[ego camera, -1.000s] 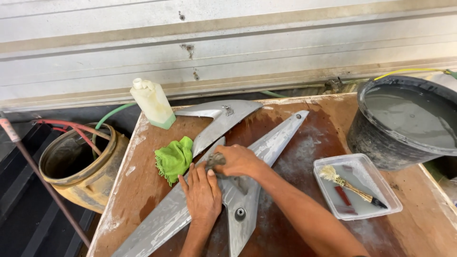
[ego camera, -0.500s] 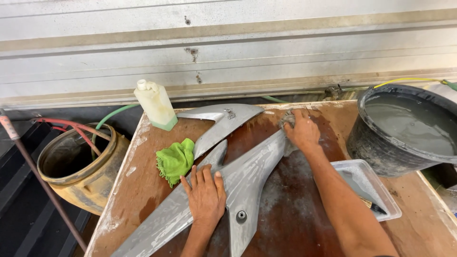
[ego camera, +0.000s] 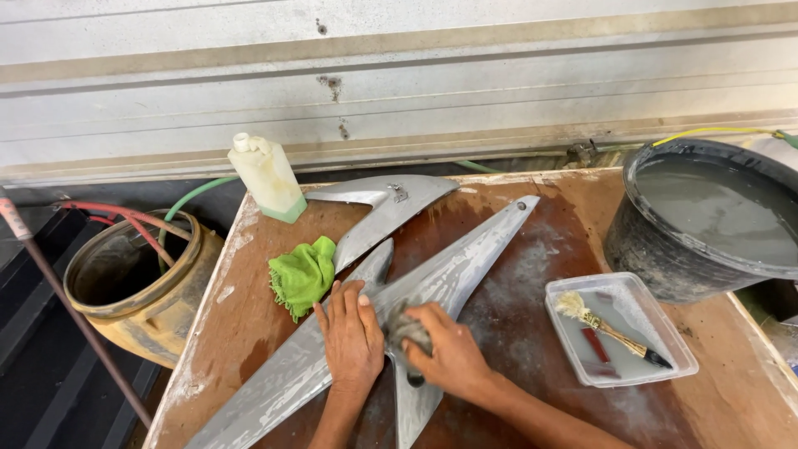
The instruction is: The person scrubs two silver metal parts on a wooden table using a red abrasive block and a wet cloth. They repeatedly dip the cloth into a bucket of water to rinse it and continue scrubbing the surfaces of the parts.
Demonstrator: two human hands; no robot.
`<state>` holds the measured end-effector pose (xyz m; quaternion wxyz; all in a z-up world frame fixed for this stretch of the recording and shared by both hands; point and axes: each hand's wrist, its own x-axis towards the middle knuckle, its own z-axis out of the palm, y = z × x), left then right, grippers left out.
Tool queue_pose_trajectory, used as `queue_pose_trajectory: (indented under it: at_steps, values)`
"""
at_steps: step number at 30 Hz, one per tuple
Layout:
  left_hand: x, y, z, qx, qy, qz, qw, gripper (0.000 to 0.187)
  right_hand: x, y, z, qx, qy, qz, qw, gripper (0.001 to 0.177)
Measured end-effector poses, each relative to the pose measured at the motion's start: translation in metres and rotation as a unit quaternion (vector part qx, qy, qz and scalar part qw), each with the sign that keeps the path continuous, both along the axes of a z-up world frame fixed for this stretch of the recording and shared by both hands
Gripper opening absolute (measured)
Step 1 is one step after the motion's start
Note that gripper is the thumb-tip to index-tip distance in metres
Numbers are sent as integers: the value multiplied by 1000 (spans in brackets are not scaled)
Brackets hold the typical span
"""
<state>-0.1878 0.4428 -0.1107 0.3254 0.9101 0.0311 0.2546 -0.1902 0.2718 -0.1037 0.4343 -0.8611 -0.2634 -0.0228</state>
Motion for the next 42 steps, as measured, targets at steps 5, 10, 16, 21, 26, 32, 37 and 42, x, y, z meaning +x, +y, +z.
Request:
queue_pose_trajectory:
  at_steps: [5, 10, 16, 21, 26, 32, 37, 42]
  values:
    - [-8, 8, 17, -96, -70, -82, 989, 41, -6, -2, 42, -8, 93, 50, 994, 52]
    - [-24, 4, 33, -29, -85, -113, 990, 51, 31, -17, 34, 148, 198, 52, 968, 54]
    - [-43, -31, -13, 203, 31, -127, 970, 107, 54, -6, 13, 77, -53, -4, 996, 35]
    - [-30, -20, -1, 59, -71, -106, 990, 66, 96, -3, -18, -42, -183, -21, 982, 31]
    - [-20, -17, 17, 48, -99, -98, 989, 56, 107, 15, -9, -92, -238, 1, 967, 31]
    - [-15, -11, 18, 5, -64, -69, 995, 70, 134, 39, -12, -125, -204, 35, 970, 24]
    - [-10, 2, 13, 20, -36, -19, 999, 81, 127, 41, -11, -67, -268, 41, 960, 26]
    - [0, 6, -3, 69, -3, 2, 998, 50, 146, 41, -29, -265, -185, 34, 946, 24]
